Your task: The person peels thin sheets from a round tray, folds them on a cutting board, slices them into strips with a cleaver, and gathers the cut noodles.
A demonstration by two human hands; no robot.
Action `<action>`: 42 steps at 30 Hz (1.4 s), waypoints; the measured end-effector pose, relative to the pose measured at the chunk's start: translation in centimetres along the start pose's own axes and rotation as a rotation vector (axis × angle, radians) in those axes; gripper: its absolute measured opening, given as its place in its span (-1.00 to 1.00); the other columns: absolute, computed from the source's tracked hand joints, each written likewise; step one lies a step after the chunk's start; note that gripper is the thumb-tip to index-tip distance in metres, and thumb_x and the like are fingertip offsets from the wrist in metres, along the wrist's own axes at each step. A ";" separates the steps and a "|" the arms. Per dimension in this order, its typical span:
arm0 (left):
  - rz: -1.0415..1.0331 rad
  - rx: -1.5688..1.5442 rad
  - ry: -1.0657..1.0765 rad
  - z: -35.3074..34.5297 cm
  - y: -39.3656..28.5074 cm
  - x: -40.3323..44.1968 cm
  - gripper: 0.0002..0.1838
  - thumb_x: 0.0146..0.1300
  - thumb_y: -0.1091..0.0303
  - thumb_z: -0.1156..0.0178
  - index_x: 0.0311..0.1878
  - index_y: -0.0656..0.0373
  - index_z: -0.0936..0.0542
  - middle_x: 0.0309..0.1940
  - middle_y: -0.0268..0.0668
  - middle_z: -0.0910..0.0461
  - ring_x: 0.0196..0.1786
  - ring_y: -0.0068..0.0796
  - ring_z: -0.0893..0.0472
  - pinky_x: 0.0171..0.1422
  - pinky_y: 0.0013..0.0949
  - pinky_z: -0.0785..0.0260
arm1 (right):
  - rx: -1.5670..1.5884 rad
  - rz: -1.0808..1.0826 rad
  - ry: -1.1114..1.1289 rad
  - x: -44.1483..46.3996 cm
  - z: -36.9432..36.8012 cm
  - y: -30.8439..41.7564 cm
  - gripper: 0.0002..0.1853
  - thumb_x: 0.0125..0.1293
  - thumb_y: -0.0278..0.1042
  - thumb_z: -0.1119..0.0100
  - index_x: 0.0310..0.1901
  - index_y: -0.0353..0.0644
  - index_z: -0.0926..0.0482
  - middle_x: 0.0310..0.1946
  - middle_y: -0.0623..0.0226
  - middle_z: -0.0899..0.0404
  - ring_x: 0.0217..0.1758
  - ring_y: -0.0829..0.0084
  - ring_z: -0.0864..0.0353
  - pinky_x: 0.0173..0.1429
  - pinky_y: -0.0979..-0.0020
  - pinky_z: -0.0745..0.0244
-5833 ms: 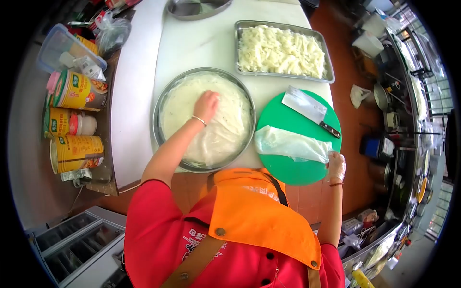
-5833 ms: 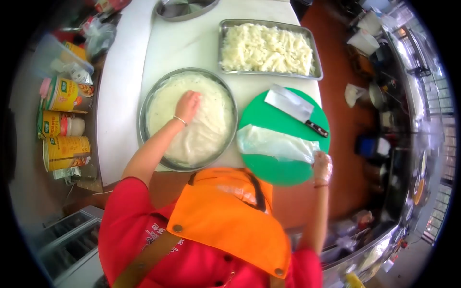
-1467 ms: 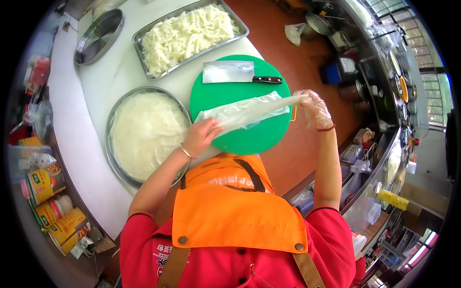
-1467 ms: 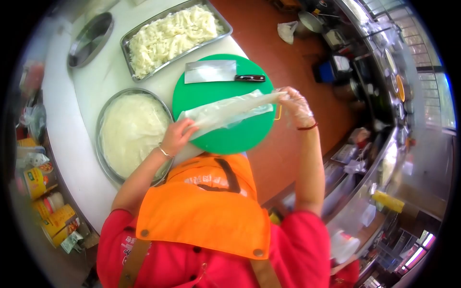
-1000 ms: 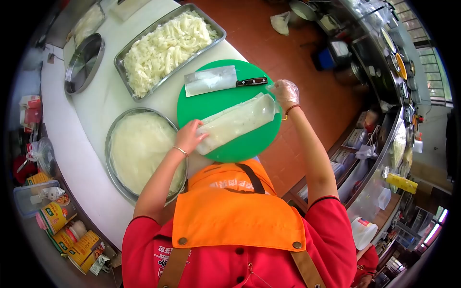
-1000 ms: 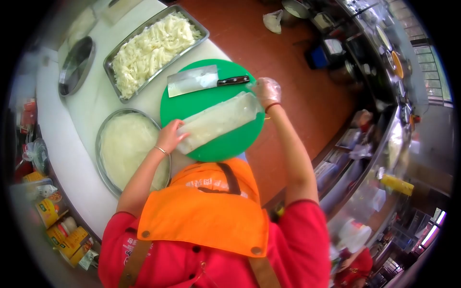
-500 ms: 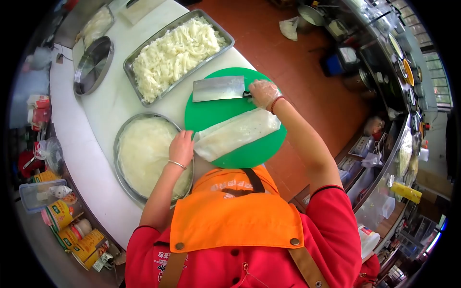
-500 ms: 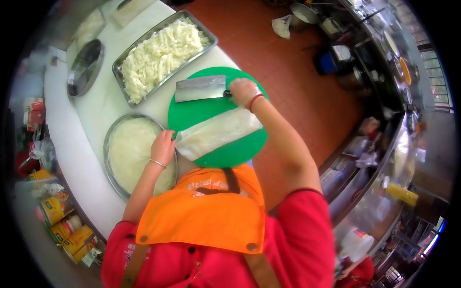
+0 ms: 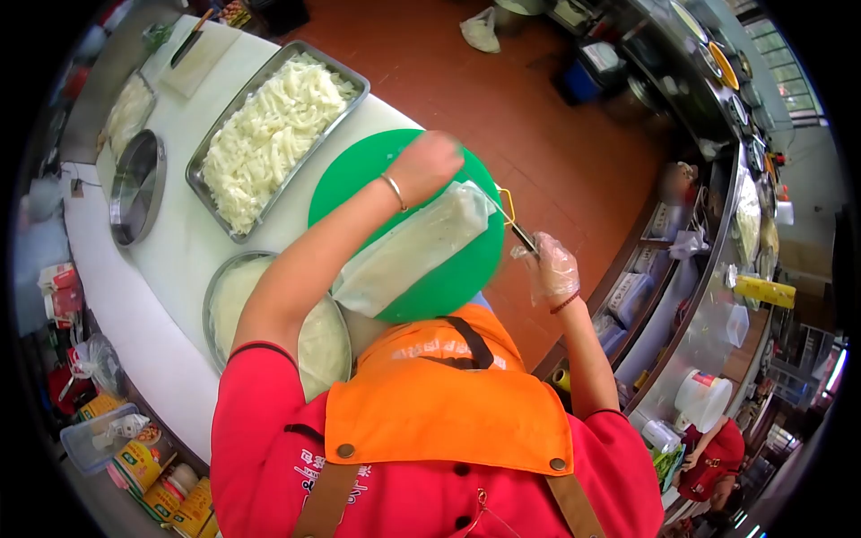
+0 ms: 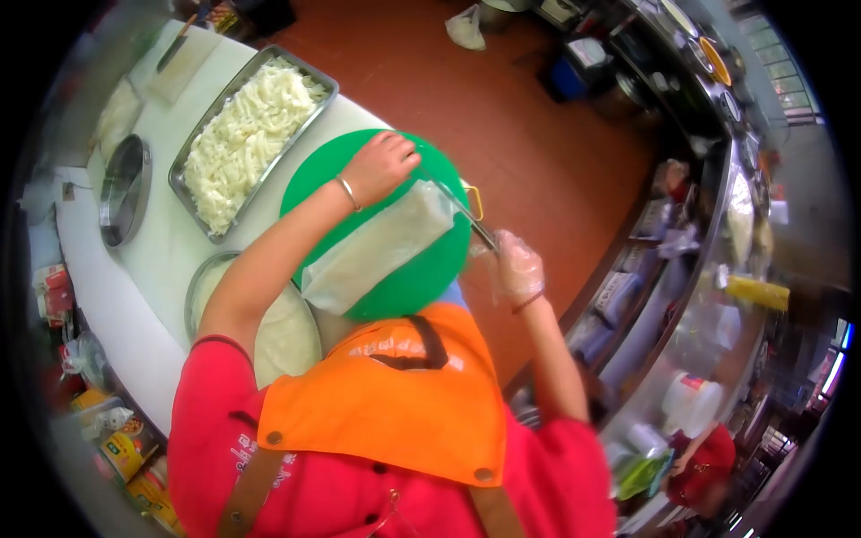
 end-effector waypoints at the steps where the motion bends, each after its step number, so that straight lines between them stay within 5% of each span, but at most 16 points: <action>1: -0.016 -0.008 0.076 -1.4 -0.2 1.1 -0.82 0.13 0.35 -0.24 -0.19 0.11 -0.58 -0.16 -0.26 -0.59 0.05 -0.25 -0.57 0.28 -0.13 -0.37 | 0.016 -0.027 0.017 -0.6 -0.1 -0.5 -0.72 0.31 -0.11 -0.21 -0.14 -0.14 -0.52 -0.29 0.07 -0.62 -0.19 0.03 -0.64 -0.14 0.09 -0.54; 3: -0.041 -0.021 0.229 -4.4 -0.5 2.7 -0.93 0.13 0.36 -0.21 -0.33 0.09 -0.56 -0.29 -0.30 -0.59 -0.10 -0.27 -0.61 0.10 -0.17 -0.47 | 0.049 -0.073 0.055 -1.2 -0.5 -1.1 -0.71 0.29 -0.09 -0.22 -0.16 -0.14 -0.52 -0.29 0.04 -0.61 -0.19 0.00 -0.63 -0.13 0.07 -0.52; 9: -0.162 -0.109 0.046 -7.5 -0.4 2.5 -0.87 0.09 0.30 -0.29 -0.43 0.06 -0.52 -0.40 -0.32 -0.58 -0.22 -0.28 -0.63 -0.17 -0.21 -0.52 | 0.176 -0.278 0.179 -0.2 -0.5 0.6 -0.68 0.35 -0.08 -0.11 -0.23 -0.23 -0.52 -0.29 -0.07 -0.62 -0.17 -0.06 -0.61 -0.07 0.07 -0.49; 18: -0.113 -0.143 0.037 -5.5 -1.0 1.7 -0.79 0.01 0.24 -0.38 -0.46 0.04 -0.52 -0.44 -0.35 -0.56 -0.24 -0.30 -0.63 -0.17 -0.22 -0.52 | 0.172 -0.140 0.134 -0.8 -2.9 -0.4 -0.73 0.37 -0.09 -0.11 -0.17 -0.14 -0.52 -0.26 -0.01 -0.63 -0.14 -0.05 -0.61 -0.06 0.05 -0.48; 24: -0.166 -0.153 -0.069 -1.5 -1.0 2.2 -0.81 0.00 0.28 -0.38 -0.47 0.03 -0.52 -0.44 -0.36 -0.56 -0.26 -0.31 -0.63 -0.20 -0.24 -0.52 | 0.108 -0.264 0.268 -0.6 -0.9 0.1 -0.76 0.38 -0.13 -0.12 -0.15 -0.12 -0.53 -0.22 0.00 -0.64 -0.13 -0.05 -0.62 -0.05 0.05 -0.49; 27: -0.149 -0.152 0.053 -5.4 -0.9 0.9 -0.81 0.00 0.29 -0.37 -0.47 0.04 -0.51 -0.43 -0.35 -0.56 -0.26 -0.31 -0.63 -0.21 -0.25 -0.52 | 0.166 -0.195 0.211 -0.9 -3.6 0.1 -0.75 0.40 -0.12 -0.14 -0.17 -0.15 -0.52 -0.23 -0.02 -0.64 -0.15 -0.06 -0.62 -0.08 0.07 -0.49; 40: -0.100 -0.160 0.004 -3.4 1.0 -0.9 -0.83 0.04 0.29 -0.35 -0.43 0.05 -0.52 -0.40 -0.36 -0.57 -0.24 -0.30 -0.63 -0.18 -0.23 -0.52 | 0.053 -0.202 0.213 0.1 -0.6 2.4 -0.66 0.39 0.01 -0.17 -0.16 -0.14 -0.60 -0.28 0.01 -0.65 -0.22 0.01 -0.63 -0.10 0.06 -0.49; 42: -0.103 -0.182 0.017 -3.7 0.1 -2.0 -0.84 0.07 0.30 -0.33 -0.44 0.06 -0.51 -0.41 -0.36 -0.57 -0.24 -0.30 -0.62 -0.18 -0.23 -0.52 | 0.274 -0.260 0.262 -0.4 -3.8 1.5 -0.64 0.38 0.03 -0.18 -0.13 -0.13 -0.61 -0.27 0.01 -0.66 -0.20 0.01 -0.64 -0.09 0.07 -0.50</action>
Point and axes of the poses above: each hand's wrist, its own x-axis towards the middle knuckle, its own z-axis out of the back of the hand, y = z × x, the point moved 9 cm from there along x, towards the middle knuckle
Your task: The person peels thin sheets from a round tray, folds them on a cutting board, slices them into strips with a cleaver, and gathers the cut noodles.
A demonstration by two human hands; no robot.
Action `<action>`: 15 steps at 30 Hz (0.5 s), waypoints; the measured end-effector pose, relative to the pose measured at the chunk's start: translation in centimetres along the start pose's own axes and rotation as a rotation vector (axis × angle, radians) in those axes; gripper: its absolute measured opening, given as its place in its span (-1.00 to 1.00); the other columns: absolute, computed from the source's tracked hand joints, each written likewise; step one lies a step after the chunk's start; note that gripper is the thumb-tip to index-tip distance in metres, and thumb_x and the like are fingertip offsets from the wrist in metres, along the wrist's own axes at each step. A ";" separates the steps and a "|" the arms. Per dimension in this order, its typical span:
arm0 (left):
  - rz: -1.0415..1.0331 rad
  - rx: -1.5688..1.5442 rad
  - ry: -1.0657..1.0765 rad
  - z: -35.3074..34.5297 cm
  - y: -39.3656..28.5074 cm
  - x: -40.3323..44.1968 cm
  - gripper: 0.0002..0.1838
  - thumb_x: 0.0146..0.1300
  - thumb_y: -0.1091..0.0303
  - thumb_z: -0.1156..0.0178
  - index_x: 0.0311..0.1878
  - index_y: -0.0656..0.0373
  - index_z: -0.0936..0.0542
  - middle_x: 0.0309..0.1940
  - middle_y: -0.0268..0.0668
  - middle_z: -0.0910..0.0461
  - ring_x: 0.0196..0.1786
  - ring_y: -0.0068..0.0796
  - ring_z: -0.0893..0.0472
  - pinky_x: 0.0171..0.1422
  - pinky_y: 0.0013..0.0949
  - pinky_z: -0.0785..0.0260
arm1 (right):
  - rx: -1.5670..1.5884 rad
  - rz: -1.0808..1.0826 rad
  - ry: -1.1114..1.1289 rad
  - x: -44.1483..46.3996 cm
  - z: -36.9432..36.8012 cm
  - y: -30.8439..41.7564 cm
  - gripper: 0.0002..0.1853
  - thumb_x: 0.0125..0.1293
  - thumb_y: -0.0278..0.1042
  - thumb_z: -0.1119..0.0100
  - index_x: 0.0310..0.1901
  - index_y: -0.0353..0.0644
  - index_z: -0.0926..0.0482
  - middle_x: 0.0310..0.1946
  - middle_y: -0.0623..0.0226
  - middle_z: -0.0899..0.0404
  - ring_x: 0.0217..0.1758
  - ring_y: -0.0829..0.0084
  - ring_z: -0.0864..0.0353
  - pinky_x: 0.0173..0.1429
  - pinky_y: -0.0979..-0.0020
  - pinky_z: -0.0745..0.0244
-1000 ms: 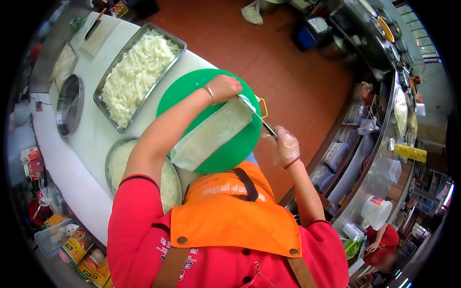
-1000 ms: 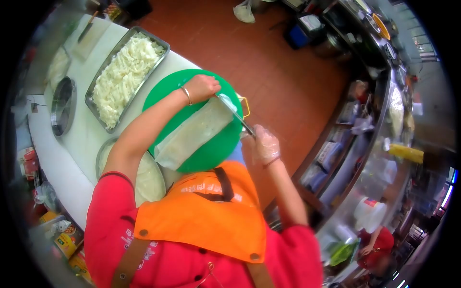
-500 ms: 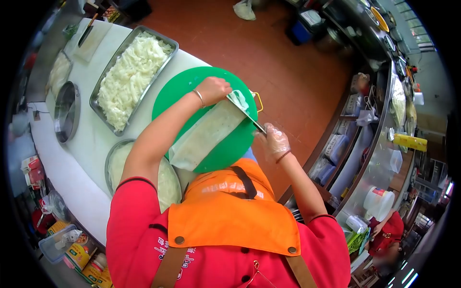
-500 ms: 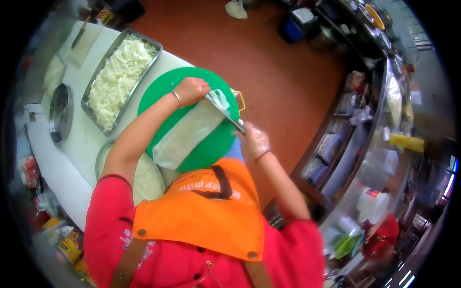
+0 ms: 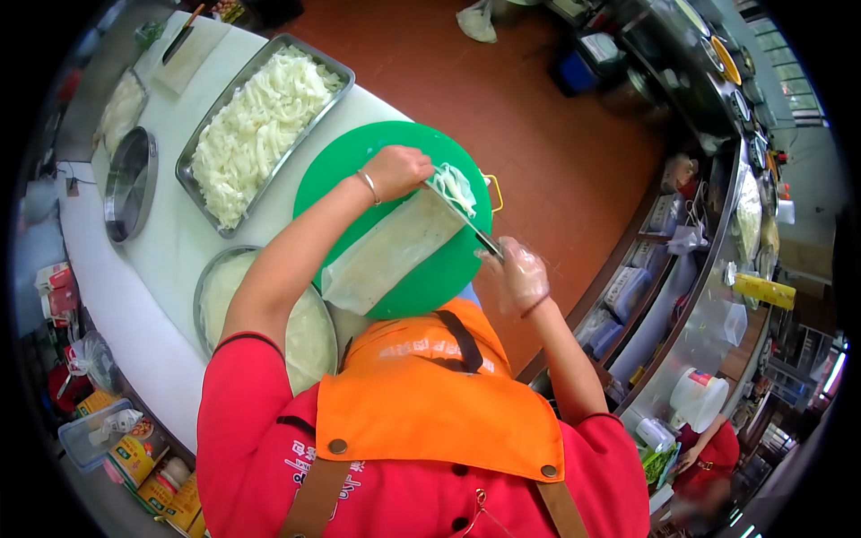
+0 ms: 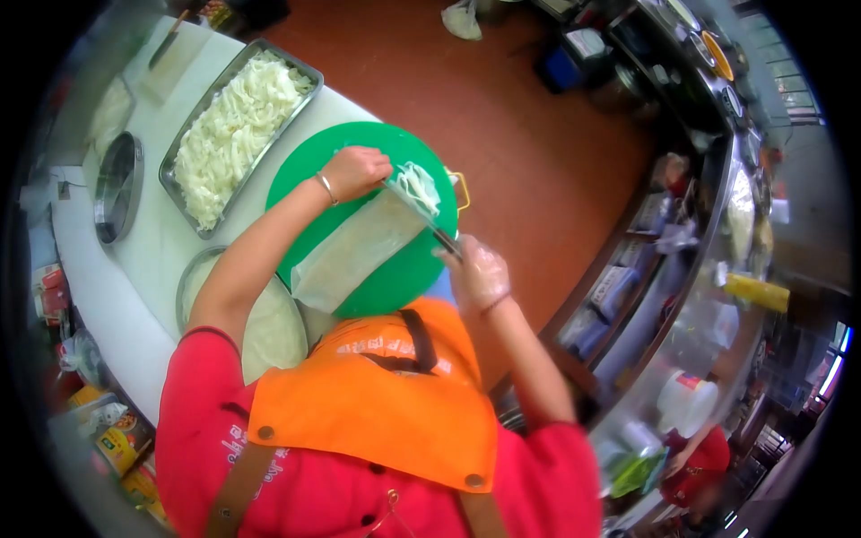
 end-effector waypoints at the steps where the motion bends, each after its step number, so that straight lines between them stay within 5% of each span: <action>1: 0.002 -0.012 0.038 -0.9 -0.6 -0.5 -0.84 0.07 0.30 -0.32 -0.44 0.06 -0.51 -0.41 -0.35 -0.56 -0.24 -0.30 -0.62 -0.17 -0.24 -0.52 | 0.107 -0.025 0.037 -0.3 -1.5 -1.1 -0.63 0.37 0.04 -0.18 -0.12 -0.13 -0.61 -0.26 0.01 -0.66 -0.20 0.01 -0.64 -0.09 0.07 -0.50; 6: 0.013 0.013 -0.088 1.7 -0.7 -0.6 -0.87 0.07 0.33 -0.29 -0.45 0.06 -0.51 -0.44 -0.35 -0.56 -0.26 -0.30 -0.62 -0.17 -0.25 -0.51 | -0.175 0.095 -0.071 -1.1 1.9 2.5 -0.61 0.39 0.02 -0.18 -0.17 -0.22 -0.58 -0.26 -0.07 -0.65 -0.21 -0.03 -0.63 -0.08 0.06 -0.50; 10: -0.012 0.027 -0.024 -0.3 -0.8 -1.2 -0.87 0.04 0.34 -0.29 -0.45 0.05 -0.51 -0.44 -0.35 -0.56 -0.27 -0.32 -0.62 -0.19 -0.26 -0.51 | -0.016 -0.010 0.037 -0.7 -1.7 0.1 -0.62 0.37 0.02 -0.20 -0.17 -0.21 -0.57 -0.28 -0.04 -0.65 -0.18 -0.04 -0.64 -0.13 0.07 -0.51; 15: 0.000 -0.006 -0.101 2.8 -1.6 -1.7 -0.87 0.03 0.33 -0.30 -0.46 0.04 -0.51 -0.46 -0.35 -0.55 -0.27 -0.32 -0.62 -0.18 -0.26 -0.51 | -0.072 0.213 -0.071 -1.2 -0.4 1.8 -0.64 0.38 -0.02 -0.20 -0.21 -0.22 -0.56 -0.32 -0.04 -0.64 -0.24 -0.06 -0.63 -0.15 0.04 -0.49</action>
Point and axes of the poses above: each hand's wrist, its own x-axis towards the middle knuckle, its own z-axis out of the back of the hand, y = z × x, the point moved 9 cm from there along x, towards the middle knuckle
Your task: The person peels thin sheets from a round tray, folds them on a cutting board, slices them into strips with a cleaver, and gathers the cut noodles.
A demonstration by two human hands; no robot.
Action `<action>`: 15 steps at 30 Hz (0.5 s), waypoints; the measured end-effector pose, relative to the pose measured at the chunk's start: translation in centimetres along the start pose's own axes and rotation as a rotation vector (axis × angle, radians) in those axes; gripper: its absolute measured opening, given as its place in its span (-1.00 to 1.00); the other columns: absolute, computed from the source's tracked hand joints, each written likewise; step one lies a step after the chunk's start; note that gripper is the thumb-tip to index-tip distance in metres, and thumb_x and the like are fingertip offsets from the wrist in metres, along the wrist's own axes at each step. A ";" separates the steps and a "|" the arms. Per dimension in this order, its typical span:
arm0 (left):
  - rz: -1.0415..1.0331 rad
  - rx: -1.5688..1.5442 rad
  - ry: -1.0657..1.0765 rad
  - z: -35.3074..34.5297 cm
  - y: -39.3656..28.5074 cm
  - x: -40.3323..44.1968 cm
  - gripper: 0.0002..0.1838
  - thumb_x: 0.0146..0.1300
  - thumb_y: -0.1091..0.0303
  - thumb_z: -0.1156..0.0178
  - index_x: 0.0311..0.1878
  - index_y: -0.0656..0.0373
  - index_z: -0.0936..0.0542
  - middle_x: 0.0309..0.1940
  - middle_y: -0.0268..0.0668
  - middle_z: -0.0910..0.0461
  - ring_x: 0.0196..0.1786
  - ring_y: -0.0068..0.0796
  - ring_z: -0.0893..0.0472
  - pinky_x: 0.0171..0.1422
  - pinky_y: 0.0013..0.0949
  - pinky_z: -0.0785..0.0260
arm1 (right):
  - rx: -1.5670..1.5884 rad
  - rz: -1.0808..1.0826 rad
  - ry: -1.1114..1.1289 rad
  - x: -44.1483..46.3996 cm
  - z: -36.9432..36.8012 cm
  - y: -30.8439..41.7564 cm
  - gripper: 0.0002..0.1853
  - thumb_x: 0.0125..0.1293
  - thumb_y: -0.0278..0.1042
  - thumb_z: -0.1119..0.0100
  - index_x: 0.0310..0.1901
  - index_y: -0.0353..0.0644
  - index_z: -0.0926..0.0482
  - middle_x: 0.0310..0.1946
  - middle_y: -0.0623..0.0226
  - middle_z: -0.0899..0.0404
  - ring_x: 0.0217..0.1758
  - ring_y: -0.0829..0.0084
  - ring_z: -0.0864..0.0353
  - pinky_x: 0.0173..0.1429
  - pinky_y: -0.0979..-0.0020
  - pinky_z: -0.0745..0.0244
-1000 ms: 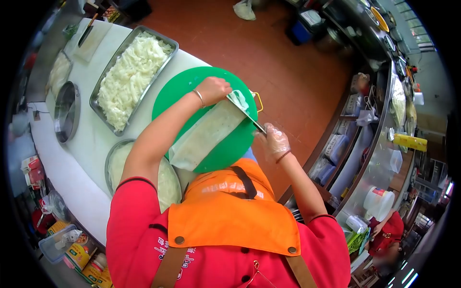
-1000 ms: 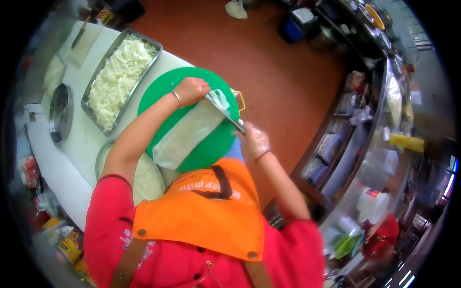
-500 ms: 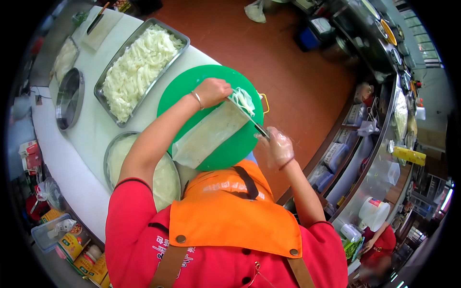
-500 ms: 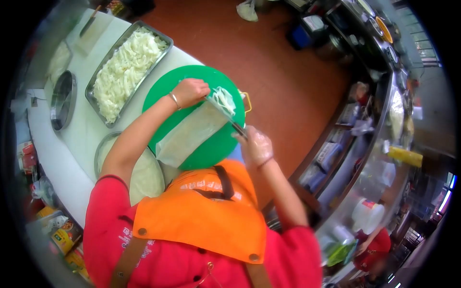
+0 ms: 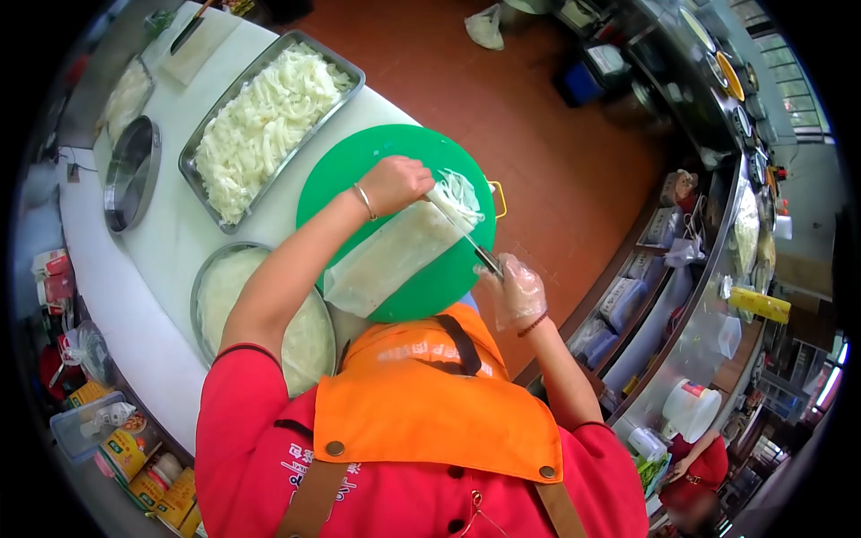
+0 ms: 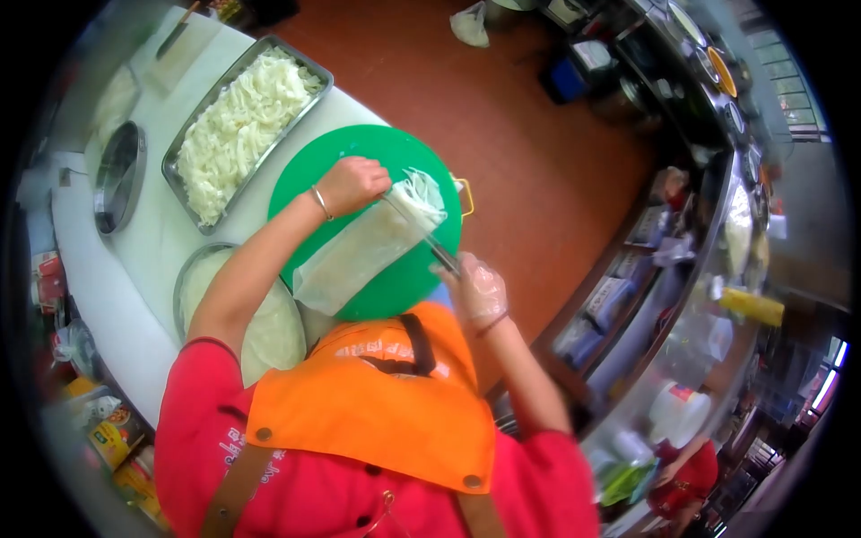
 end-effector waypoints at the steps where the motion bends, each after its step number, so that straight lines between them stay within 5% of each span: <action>1: -0.004 -0.005 0.036 -1.1 -0.4 -0.6 -0.87 0.03 0.33 -0.30 -0.46 0.04 -0.51 -0.46 -0.35 -0.56 -0.27 -0.32 -0.62 -0.17 -0.26 -0.51 | 0.037 0.038 -0.006 -0.9 -1.1 -0.4 -0.64 0.38 -0.01 -0.20 -0.22 -0.21 -0.55 -0.33 -0.04 -0.64 -0.24 -0.07 -0.63 -0.16 0.04 -0.50; 4: 0.015 0.023 0.081 -2.6 0.9 -0.9 -0.85 0.02 0.31 -0.32 -0.46 0.03 -0.52 -0.45 -0.35 -0.56 -0.26 -0.32 -0.62 -0.17 -0.25 -0.51 | 0.037 -0.159 0.099 0.0 -1.5 -1.0 -0.64 0.38 0.00 -0.19 -0.22 -0.20 -0.55 -0.34 -0.04 -0.64 -0.24 -0.07 -0.63 -0.16 0.05 -0.50; 15: 0.079 0.054 0.005 -0.1 0.6 -2.5 -0.78 -0.03 0.20 -0.38 -0.47 0.01 -0.52 -0.49 -0.37 -0.56 -0.29 -0.32 -0.62 -0.20 -0.25 -0.49 | -0.070 0.002 0.029 0.4 0.0 2.2 -0.59 0.39 0.03 -0.19 -0.30 -0.23 -0.51 -0.38 -0.11 -0.61 -0.30 -0.11 -0.62 -0.21 0.01 -0.51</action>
Point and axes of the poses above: each hand's wrist, its own x-axis towards the middle knuckle, its own z-axis out of the back of the hand, y = z × x, the point moved 9 cm from there along x, towards the middle knuckle
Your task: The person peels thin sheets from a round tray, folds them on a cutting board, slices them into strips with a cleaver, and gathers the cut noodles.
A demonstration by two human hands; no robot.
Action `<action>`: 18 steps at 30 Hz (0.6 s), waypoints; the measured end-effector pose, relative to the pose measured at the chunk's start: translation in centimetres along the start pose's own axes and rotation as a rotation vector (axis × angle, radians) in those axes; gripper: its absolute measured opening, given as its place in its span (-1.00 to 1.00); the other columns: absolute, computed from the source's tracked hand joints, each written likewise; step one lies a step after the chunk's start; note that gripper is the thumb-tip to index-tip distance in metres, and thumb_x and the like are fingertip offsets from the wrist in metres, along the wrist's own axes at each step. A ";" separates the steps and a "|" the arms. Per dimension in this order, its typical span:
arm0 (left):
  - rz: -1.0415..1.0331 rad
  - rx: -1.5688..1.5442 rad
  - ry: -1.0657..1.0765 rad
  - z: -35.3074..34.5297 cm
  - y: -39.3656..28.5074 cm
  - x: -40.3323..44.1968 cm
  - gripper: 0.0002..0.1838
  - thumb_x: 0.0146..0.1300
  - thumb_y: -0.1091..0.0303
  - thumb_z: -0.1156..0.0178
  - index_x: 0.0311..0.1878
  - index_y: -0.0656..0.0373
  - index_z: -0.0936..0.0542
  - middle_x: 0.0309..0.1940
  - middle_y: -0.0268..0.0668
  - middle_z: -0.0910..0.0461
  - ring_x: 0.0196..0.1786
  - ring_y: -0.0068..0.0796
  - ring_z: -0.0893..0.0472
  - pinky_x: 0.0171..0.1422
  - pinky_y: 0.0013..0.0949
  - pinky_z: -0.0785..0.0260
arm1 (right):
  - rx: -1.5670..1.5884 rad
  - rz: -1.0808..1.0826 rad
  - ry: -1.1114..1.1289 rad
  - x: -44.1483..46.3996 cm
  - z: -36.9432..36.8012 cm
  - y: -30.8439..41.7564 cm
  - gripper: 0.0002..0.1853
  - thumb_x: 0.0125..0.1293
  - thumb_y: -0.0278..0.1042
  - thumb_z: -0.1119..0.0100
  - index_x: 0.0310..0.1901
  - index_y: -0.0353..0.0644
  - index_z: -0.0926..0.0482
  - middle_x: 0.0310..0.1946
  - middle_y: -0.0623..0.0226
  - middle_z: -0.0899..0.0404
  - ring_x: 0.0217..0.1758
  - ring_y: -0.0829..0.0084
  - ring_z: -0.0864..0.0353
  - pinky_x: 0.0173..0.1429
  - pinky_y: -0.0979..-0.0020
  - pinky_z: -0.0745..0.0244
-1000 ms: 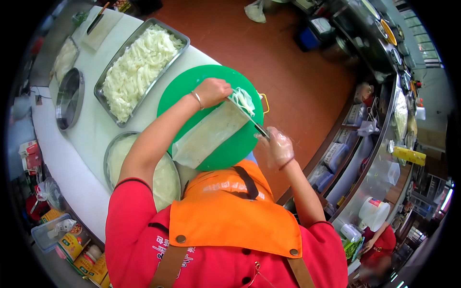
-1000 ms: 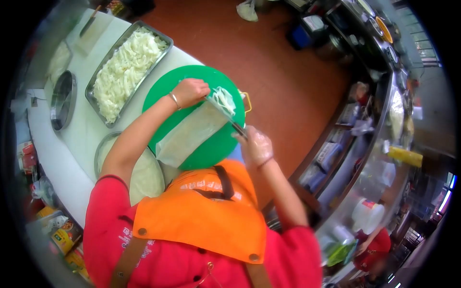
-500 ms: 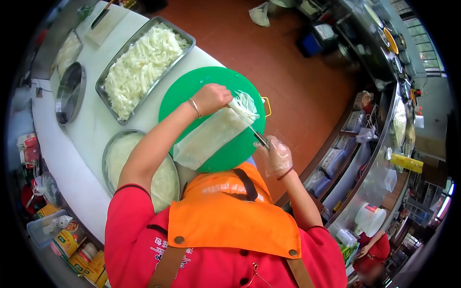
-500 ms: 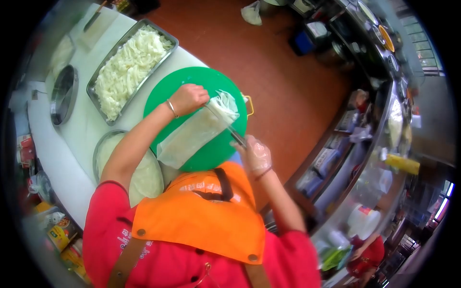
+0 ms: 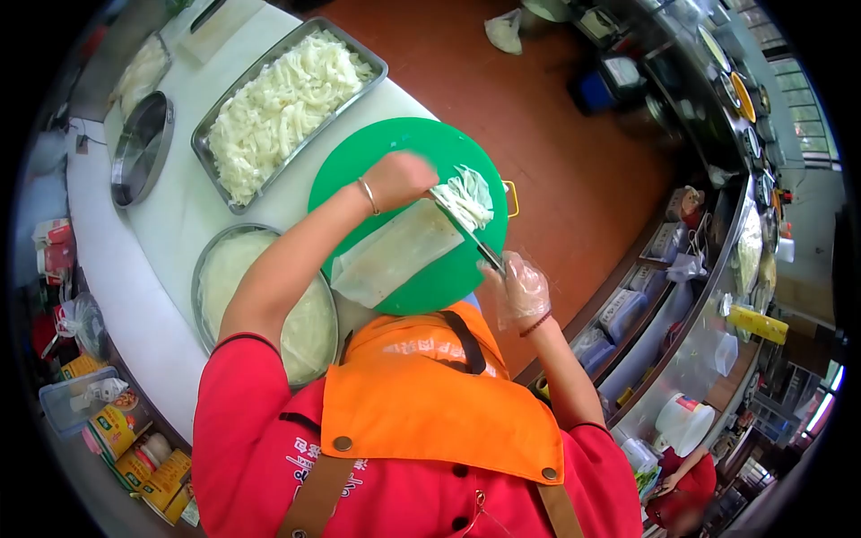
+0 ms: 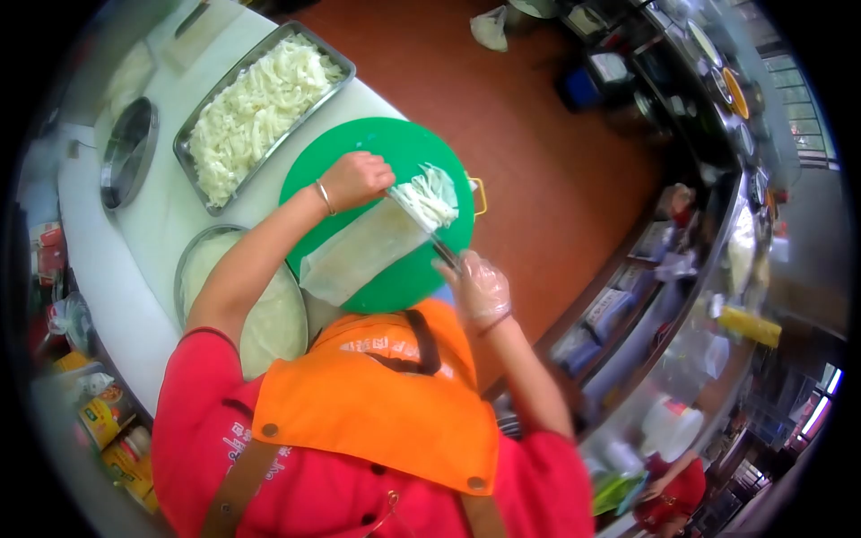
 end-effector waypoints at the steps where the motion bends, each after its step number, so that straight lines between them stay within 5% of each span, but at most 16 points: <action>1: 0.010 -0.005 0.050 -0.9 0.1 -0.4 -0.78 -0.04 0.20 -0.39 -0.46 0.01 -0.52 -0.48 -0.37 -0.56 -0.29 -0.32 -0.62 -0.21 -0.26 -0.49 | 0.011 -0.007 0.022 -0.1 -1.2 -0.5 -0.59 0.39 0.04 -0.18 -0.30 -0.23 -0.50 -0.39 -0.10 -0.61 -0.32 -0.10 -0.62 -0.22 0.02 -0.51; 3: 0.026 -0.026 0.149 -3.2 0.0 -1.6 -0.77 -0.04 0.20 -0.39 -0.45 0.02 -0.51 -0.47 -0.38 -0.55 -0.28 -0.34 -0.61 -0.21 -0.26 -0.48 | 0.028 -0.031 0.070 -1.0 -3.8 -1.6 -0.58 0.40 0.06 -0.16 -0.28 -0.22 -0.48 -0.41 -0.09 -0.61 -0.35 -0.09 -0.61 -0.25 0.02 -0.51; 15: 0.023 -0.059 -0.005 -0.8 -0.1 -2.9 -0.76 -0.05 0.25 -0.40 -0.44 0.05 -0.50 -0.45 -0.36 -0.55 -0.26 -0.28 -0.60 -0.17 -0.23 -0.44 | 0.079 -0.056 0.047 -0.8 -2.7 1.1 -0.54 0.36 0.10 -0.20 -0.32 -0.21 -0.45 -0.50 -0.10 -0.59 -0.40 -0.15 -0.61 -0.35 -0.05 -0.48; 17: 0.051 -0.026 -0.024 0.7 -0.2 -3.2 -0.77 -0.05 0.25 -0.40 -0.44 0.04 -0.50 -0.46 -0.35 -0.54 -0.28 -0.26 -0.60 -0.18 -0.23 -0.44 | -0.036 0.125 -0.034 -0.5 -2.6 1.7 -0.57 0.38 0.06 -0.18 -0.26 -0.22 -0.46 -0.43 -0.13 -0.58 -0.35 -0.14 -0.60 -0.30 -0.03 -0.47; 18: 0.060 -0.026 -0.022 1.1 -0.9 -3.6 -0.77 -0.05 0.25 -0.39 -0.44 0.04 -0.51 -0.47 -0.34 -0.54 -0.29 -0.26 -0.60 -0.19 -0.22 -0.45 | -0.003 0.022 0.080 -1.1 -3.5 1.1 -0.60 0.39 0.02 -0.17 -0.22 -0.24 -0.47 -0.34 -0.18 -0.58 -0.26 -0.16 -0.59 -0.22 -0.03 -0.46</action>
Point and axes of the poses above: each hand's wrist, its own x-axis towards the middle knuckle, its own z-axis out of the back of the hand, y = z × x, the point moved 9 cm from there along x, towards the middle knuckle
